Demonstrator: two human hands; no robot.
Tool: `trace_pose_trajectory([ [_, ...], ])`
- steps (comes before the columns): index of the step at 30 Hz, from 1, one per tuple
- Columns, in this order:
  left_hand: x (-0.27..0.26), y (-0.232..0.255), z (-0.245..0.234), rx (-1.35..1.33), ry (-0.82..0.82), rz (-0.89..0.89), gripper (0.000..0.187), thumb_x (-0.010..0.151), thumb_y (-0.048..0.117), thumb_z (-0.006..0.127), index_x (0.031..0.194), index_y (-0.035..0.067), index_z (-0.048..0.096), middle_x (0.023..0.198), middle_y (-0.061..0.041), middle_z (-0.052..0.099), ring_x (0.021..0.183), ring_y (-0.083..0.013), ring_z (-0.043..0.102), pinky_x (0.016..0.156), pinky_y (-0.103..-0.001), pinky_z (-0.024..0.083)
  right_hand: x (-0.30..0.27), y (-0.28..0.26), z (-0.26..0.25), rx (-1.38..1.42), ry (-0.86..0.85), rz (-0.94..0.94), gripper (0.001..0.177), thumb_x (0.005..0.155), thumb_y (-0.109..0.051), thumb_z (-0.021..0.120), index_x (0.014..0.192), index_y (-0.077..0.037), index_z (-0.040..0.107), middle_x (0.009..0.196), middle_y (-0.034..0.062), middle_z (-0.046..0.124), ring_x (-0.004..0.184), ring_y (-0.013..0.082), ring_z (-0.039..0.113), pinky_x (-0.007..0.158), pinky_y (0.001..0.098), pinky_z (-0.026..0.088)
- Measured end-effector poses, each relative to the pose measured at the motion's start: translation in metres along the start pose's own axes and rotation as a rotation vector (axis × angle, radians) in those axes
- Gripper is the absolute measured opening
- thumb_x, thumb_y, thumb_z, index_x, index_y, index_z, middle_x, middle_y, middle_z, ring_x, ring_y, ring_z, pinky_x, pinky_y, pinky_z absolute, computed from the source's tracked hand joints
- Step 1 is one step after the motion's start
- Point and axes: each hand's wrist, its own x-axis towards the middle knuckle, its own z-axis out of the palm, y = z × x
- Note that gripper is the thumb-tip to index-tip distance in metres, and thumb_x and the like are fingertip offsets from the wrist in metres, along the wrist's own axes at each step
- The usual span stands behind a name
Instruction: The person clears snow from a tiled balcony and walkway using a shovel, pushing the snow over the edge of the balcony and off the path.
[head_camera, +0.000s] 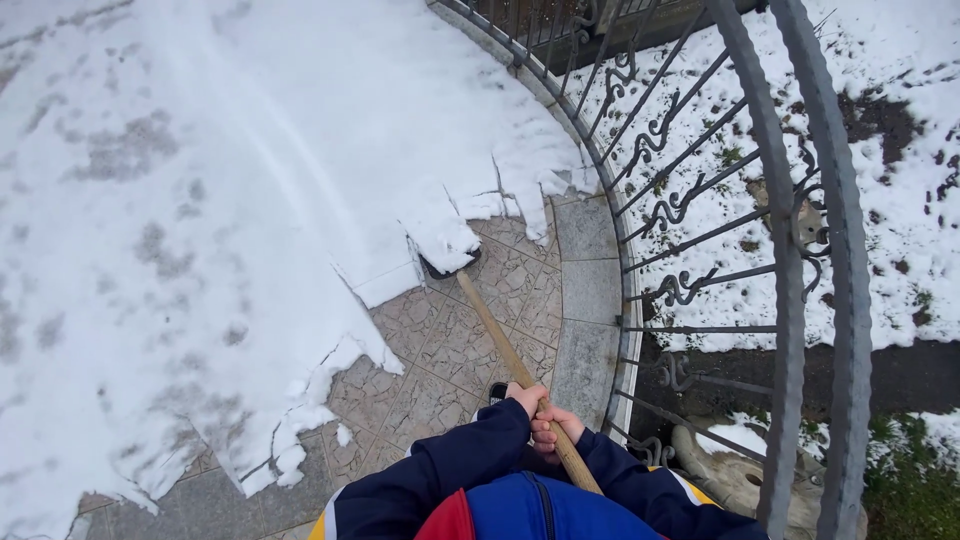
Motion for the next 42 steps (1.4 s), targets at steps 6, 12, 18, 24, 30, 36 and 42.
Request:
trace_pose_trajectory([
  [6, -0.006, -0.016, 0.0, -0.022, -0.016, 0.011, 0.03, 0.069, 0.023, 0.074, 0.087, 0.002, 0.062, 0.077, -0.015, 0.066, 0.07, -0.0269, 0.064, 0.066, -0.04, 0.052, -0.021, 0.013, 0.011, -0.075, -0.03, 0.037, 0.032, 0.09, -0.025, 0.058, 0.062, -0.015, 0.045, 0.045, 0.003, 0.04, 0.037, 0.0187, 0.037, 0.036, 0.0266, 0.032],
  [12, -0.055, -0.027, -0.023, -0.009, -0.012, 0.042, 0.023, 0.066, 0.022, 0.071, 0.074, 0.005, 0.058, 0.065, -0.011, 0.06, 0.061, -0.0263, 0.059, 0.06, -0.041, 0.047, -0.027, 0.048, 0.018, -0.113, -0.043, -0.02, 0.032, 0.09, -0.021, 0.056, 0.061, -0.012, 0.047, 0.043, 0.0031, 0.039, 0.034, 0.0152, 0.036, 0.035, 0.0251, 0.035],
  [18, -0.102, -0.071, -0.063, -0.023, 0.031, 0.093, 0.026, 0.072, 0.028, 0.069, 0.074, 0.007, 0.053, 0.068, -0.009, 0.049, 0.058, -0.0235, 0.053, 0.056, -0.043, 0.046, -0.019, 0.108, 0.021, -0.138, -0.069, -0.036, 0.031, 0.091, -0.019, 0.054, 0.062, -0.012, 0.046, 0.045, 0.0027, 0.039, 0.034, 0.0143, 0.037, 0.035, 0.0261, 0.037],
  [24, -0.149, -0.127, -0.113, -0.099, 0.046, 0.065, 0.027, 0.073, 0.026, 0.068, 0.084, 0.008, 0.052, 0.074, -0.01, 0.053, 0.066, -0.0257, 0.056, 0.065, -0.043, 0.047, -0.01, 0.183, 0.026, -0.213, -0.101, 0.042, 0.034, 0.092, -0.021, 0.056, 0.062, -0.011, 0.047, 0.044, 0.006, 0.041, 0.034, 0.018, 0.037, 0.036, 0.0279, 0.037],
  [30, -0.178, -0.195, -0.158, -0.205, 0.097, 0.036, 0.031, 0.072, 0.022, 0.07, 0.094, 0.004, 0.056, 0.077, -0.015, 0.063, 0.07, -0.0283, 0.064, 0.066, -0.043, 0.051, 0.001, 0.26, 0.031, -0.271, -0.07, 0.031, 0.027, 0.089, -0.014, 0.055, 0.064, -0.008, 0.047, 0.049, 0.0039, 0.04, 0.034, 0.0147, 0.039, 0.034, 0.0284, 0.036],
  [36, -0.198, -0.25, -0.185, -0.219, 0.158, 0.007, 0.036, 0.065, 0.025, 0.068, 0.092, 0.007, 0.052, 0.075, -0.012, 0.057, 0.071, -0.0281, 0.059, 0.067, -0.043, 0.047, 0.01, 0.307, 0.018, -0.332, -0.093, 0.191, 0.033, 0.094, -0.025, 0.054, 0.064, -0.013, 0.048, 0.047, 0.0039, 0.041, 0.037, 0.0162, 0.037, 0.037, 0.0286, 0.038],
  [42, -0.193, -0.308, -0.184, -0.318, 0.244, -0.001, 0.041, 0.071, 0.034, 0.07, 0.098, 0.01, 0.052, 0.084, -0.012, 0.059, 0.081, -0.0301, 0.064, 0.075, -0.043, 0.049, 0.008, 0.331, 0.013, -0.462, -0.012, 0.347, 0.032, 0.091, -0.024, 0.055, 0.062, -0.013, 0.048, 0.045, 0.0056, 0.042, 0.036, 0.0185, 0.037, 0.035, 0.0269, 0.034],
])
